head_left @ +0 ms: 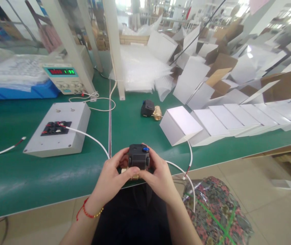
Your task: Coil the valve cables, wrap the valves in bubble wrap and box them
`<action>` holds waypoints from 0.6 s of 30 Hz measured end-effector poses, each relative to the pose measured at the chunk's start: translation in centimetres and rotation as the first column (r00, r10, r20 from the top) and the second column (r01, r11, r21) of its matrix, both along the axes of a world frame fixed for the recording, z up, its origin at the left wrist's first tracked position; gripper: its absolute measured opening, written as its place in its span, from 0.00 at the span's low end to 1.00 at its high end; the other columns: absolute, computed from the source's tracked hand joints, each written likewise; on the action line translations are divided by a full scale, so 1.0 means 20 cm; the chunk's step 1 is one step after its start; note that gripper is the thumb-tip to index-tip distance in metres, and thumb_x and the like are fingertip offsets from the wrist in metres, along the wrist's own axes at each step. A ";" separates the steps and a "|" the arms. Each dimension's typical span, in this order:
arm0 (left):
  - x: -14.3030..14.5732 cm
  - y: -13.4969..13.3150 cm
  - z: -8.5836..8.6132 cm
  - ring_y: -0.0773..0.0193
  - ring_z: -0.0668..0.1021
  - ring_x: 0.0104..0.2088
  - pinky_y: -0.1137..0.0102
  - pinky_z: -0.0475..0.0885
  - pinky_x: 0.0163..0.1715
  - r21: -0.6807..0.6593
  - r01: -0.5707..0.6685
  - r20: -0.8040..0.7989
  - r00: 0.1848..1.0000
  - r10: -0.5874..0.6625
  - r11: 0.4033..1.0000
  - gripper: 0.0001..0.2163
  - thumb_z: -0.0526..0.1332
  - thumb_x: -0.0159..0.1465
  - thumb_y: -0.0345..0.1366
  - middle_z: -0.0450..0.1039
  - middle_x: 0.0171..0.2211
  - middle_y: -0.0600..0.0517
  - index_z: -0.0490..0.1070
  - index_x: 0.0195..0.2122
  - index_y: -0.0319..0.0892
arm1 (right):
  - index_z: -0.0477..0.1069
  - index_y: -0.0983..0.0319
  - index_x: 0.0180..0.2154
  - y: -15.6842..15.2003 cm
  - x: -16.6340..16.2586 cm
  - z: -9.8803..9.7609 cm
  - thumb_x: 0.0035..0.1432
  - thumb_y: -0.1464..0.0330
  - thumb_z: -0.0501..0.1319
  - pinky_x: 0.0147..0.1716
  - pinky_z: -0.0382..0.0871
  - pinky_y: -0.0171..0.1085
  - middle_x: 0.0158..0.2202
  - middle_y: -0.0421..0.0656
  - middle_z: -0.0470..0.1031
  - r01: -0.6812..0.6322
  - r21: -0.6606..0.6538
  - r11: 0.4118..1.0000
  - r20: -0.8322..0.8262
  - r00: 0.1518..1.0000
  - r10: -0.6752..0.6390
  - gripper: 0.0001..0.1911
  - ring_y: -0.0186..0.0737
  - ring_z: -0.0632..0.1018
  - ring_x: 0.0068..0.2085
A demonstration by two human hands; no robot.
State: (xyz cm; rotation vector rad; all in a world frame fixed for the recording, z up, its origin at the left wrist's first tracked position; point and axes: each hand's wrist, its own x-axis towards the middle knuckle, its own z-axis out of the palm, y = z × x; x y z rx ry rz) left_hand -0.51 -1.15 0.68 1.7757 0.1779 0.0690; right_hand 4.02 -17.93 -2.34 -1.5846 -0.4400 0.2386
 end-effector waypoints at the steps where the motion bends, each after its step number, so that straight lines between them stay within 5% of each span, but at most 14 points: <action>1: 0.01 0.00 0.00 0.51 0.85 0.39 0.60 0.82 0.41 0.009 -0.004 -0.004 1.000 0.004 1.000 0.27 0.69 0.57 0.48 0.84 0.40 0.45 0.73 0.53 0.37 | 0.66 0.63 0.63 0.00 0.00 0.00 0.57 0.63 0.71 0.30 0.73 0.37 0.45 0.46 0.79 0.012 -0.007 1.000 -0.013 1.000 -0.012 0.35 0.45 0.77 0.36; 9: 0.01 0.00 -0.01 0.51 0.84 0.41 0.60 0.81 0.41 -0.018 0.036 -0.019 0.999 -0.037 0.999 0.29 0.68 0.59 0.49 0.82 0.41 0.45 0.70 0.58 0.37 | 0.74 0.62 0.50 0.03 0.00 0.04 0.56 0.64 0.68 0.28 0.69 0.35 0.38 0.42 0.77 0.049 -0.004 0.999 -0.023 0.999 -0.049 0.19 0.41 0.72 0.31; 14: -0.02 -0.04 0.02 0.56 0.82 0.46 0.65 0.81 0.46 -0.316 0.024 -0.047 0.998 -0.041 0.948 0.34 0.75 0.55 0.43 0.80 0.49 0.44 0.67 0.61 0.40 | 0.77 0.60 0.49 0.03 -0.01 0.04 0.57 0.67 0.73 0.41 0.70 0.36 0.43 0.42 0.79 0.042 0.289 0.956 -0.130 0.992 -0.004 0.18 0.45 0.76 0.41; 18: -0.06 -0.10 0.07 0.61 0.82 0.44 0.72 0.80 0.44 -0.526 0.038 -0.034 0.997 -0.066 0.849 0.35 0.78 0.54 0.39 0.79 0.47 0.47 0.69 0.62 0.44 | 0.79 0.58 0.48 0.02 -0.06 0.00 0.57 0.51 0.76 0.45 0.72 0.37 0.43 0.42 0.80 0.166 0.454 0.875 -0.262 0.964 -0.047 0.24 0.47 0.78 0.45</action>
